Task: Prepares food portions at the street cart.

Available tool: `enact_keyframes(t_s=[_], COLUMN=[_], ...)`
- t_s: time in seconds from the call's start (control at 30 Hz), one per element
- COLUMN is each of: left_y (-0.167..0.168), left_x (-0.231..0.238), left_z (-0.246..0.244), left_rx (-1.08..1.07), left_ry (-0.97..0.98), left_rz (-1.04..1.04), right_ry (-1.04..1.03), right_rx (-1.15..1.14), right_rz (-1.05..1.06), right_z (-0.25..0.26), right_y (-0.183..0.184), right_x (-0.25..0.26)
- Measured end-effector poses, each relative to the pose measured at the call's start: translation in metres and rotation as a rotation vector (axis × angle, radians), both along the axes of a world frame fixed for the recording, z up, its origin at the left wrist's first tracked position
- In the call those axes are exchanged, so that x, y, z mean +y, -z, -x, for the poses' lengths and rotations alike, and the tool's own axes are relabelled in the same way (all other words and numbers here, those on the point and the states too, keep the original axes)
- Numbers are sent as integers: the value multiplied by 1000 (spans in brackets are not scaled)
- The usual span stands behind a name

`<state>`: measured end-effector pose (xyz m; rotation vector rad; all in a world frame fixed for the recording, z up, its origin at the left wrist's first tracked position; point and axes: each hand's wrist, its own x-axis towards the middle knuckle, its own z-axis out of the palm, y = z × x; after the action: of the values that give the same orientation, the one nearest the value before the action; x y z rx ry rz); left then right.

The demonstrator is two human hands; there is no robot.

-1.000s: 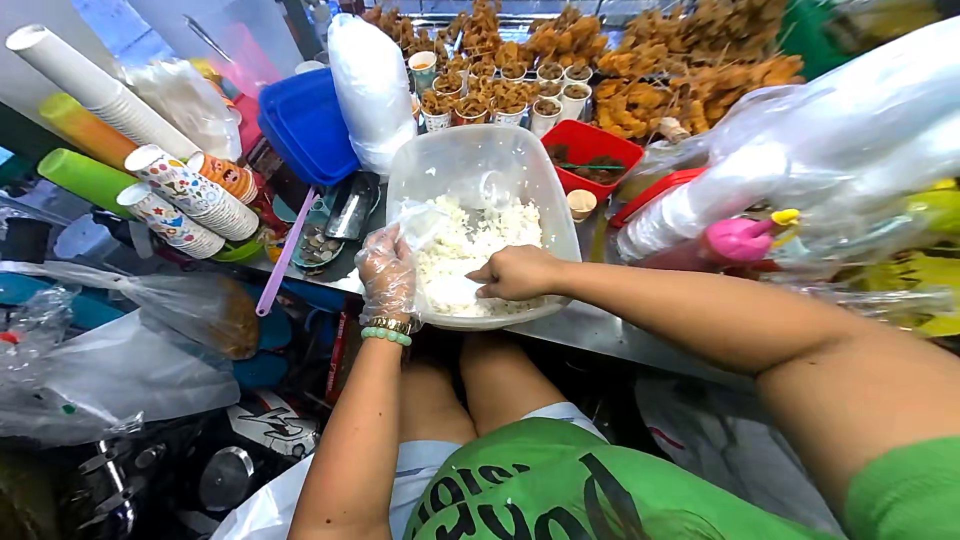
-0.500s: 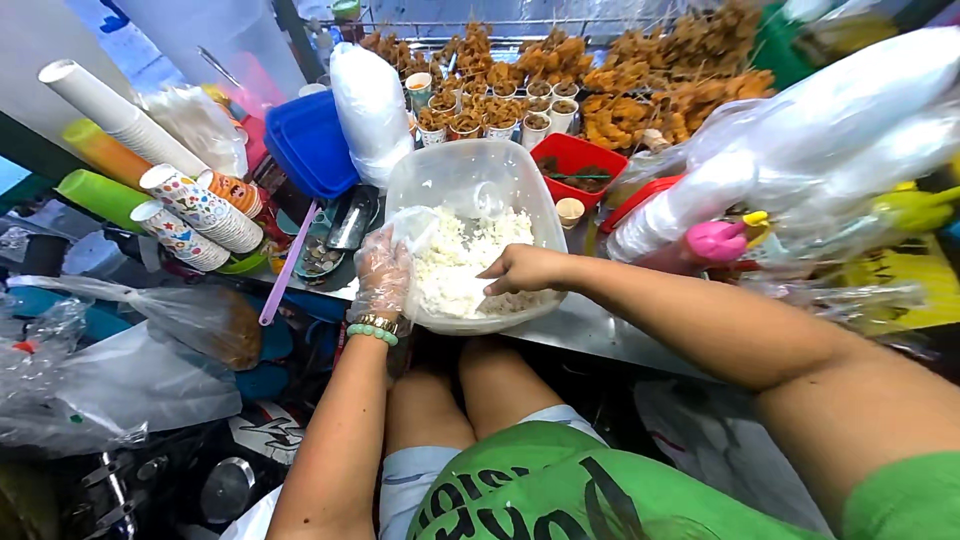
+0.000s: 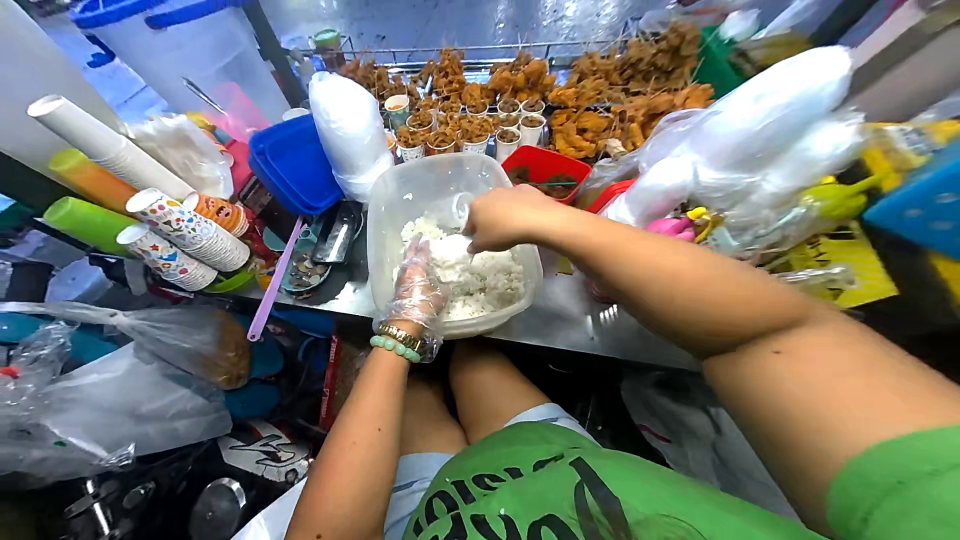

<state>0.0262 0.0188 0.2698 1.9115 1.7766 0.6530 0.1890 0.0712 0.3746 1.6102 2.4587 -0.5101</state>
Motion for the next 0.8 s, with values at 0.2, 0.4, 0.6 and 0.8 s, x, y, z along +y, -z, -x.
enact_keyframes(t_s=[0.2, 0.4, 0.6, 0.8], left_y=[1, -17, -40, -22], left_x=[-4, -6, 5, 30], left_z=[-3, 4, 6, 36], left_rx=[-57, -179, -250, -744], left_ry=[-99, -151, -254, -403], left_rz=[89, 215, 273, 18], right_ry=[-243, -248, -177, 10], right_rx=[-320, -395, -203, -92], right_rz=[-117, -202, -311, -282], right_z=[60, 62, 33, -3], right_y=[-10, -26, -60, -40], right_x=[-40, -36, -48, -31])
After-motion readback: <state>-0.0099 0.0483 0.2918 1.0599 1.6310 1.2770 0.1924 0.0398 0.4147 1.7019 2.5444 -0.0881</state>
